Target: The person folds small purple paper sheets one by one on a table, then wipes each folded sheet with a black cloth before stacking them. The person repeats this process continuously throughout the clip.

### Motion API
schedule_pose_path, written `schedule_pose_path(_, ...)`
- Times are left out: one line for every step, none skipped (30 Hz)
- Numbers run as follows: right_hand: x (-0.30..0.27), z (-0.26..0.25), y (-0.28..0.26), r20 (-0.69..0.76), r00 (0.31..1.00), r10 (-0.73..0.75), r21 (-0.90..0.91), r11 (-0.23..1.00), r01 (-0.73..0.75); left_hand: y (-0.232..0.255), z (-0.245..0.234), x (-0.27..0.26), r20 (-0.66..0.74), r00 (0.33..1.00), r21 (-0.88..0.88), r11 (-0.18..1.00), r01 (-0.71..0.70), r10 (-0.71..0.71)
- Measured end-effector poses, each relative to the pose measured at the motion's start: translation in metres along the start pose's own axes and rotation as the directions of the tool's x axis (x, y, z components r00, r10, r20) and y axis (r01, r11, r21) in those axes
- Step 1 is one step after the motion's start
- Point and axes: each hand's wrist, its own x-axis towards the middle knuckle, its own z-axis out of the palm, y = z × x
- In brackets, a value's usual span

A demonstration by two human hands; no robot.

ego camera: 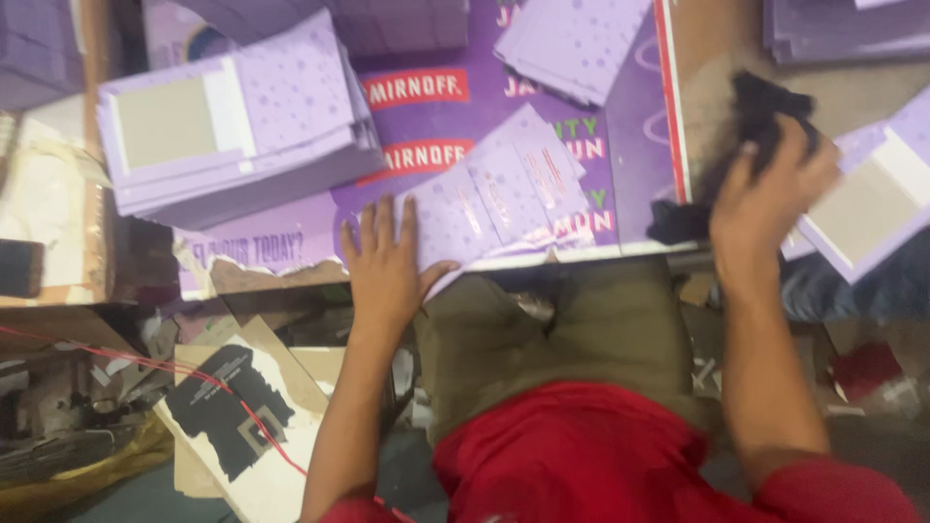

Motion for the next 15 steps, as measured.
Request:
schedule_pose_path(-0.002,-0.008,-0.012,-0.073,0.997,-0.010,0.004,1.000,0.010,-0.007,0.002,-0.001,-0.003,1.000,-0.027,1.000,0.007,-0.007)
schedule_pose_path(0.002,-0.011,-0.029,-0.096,0.995,-0.018,0.083,0.996,0.026,-0.013,0.006,0.003,-0.006,1.000,-0.055,0.998,0.014,-0.015)
schedule_pose_path(-0.004,-0.019,-0.048,-0.100,0.995,-0.017,0.158,0.987,0.033,-0.016,0.009,-0.002,0.012,1.000,-0.084,0.996,0.025,-0.024)
schedule_pose_path(-0.011,-0.020,-0.072,-0.055,0.998,-0.020,0.305,0.952,0.036,-0.019,0.012,-0.006,0.014,1.000,-0.106,0.994,0.025,-0.023)
schedule_pose_path(-0.021,-0.018,-0.099,-0.010,1.000,-0.024,0.438,0.898,0.026,-0.019,0.015,-0.009,0.018,1.000,-0.134,0.991,0.021,-0.019)
schedule_pose_path(-0.036,-0.008,-0.131,0.154,0.984,-0.084,0.761,0.645,-0.065,-0.020,0.017,-0.012,0.023,1.000,-0.162,0.987,0.019,-0.015)
schedule_pose_path(-0.041,0.008,-0.160,0.085,0.933,-0.350,0.597,0.768,0.233,-0.021,0.018,-0.010,0.023,1.000,-0.184,0.983,0.004,0.000)
schedule_pose_path(-0.051,0.028,-0.189,0.193,0.882,-0.429,0.583,0.774,0.249,-0.022,0.018,-0.009,0.023,1.000,-0.205,0.979,-0.010,0.015)
schedule_pose_path(-0.062,0.052,-0.218,0.293,0.776,-0.559,0.509,0.778,0.368,-0.028,0.015,-0.006,0.031,0.999,-0.224,0.974,-0.036,0.044)
schedule_pose_path(-0.071,0.078,-0.243,0.317,0.735,-0.600,0.513,0.760,0.399,-0.034,0.013,-0.003,0.081,0.996,-0.226,0.974,-0.029,0.049)
schedule_pose_path(-0.083,0.098,-0.258,0.301,0.761,-0.575,0.422,0.796,0.435,-0.037,0.010,-0.007,0.144,0.988,-0.235,0.972,-0.013,0.047)
schedule_pose_path(-0.091,0.114,-0.268,0.283,0.784,-0.552,0.326,0.824,0.463,-0.039,0.008,-0.011,0.207,0.977,-0.242,0.970,0.005,0.047)
schedule_pose_path(-0.092,0.127,-0.272,0.300,0.784,-0.543,0.315,0.832,0.457,-0.042,0.007,-0.008,0.196,0.979,-0.261,0.965,-0.009,0.063)
schedule_pose_path(-0.089,0.135,-0.271,0.316,0.784,-0.534,0.303,0.840,0.450,-0.045,0.004,-0.006,0.185,0.980,-0.281,0.959,-0.023,0.078)
schedule_pose_path(-0.083,0.138,-0.267,0.337,0.780,-0.527,0.288,0.847,0.448,-0.045,0.003,-0.004,0.173,0.981,-0.307,0.951,-0.033,0.090)
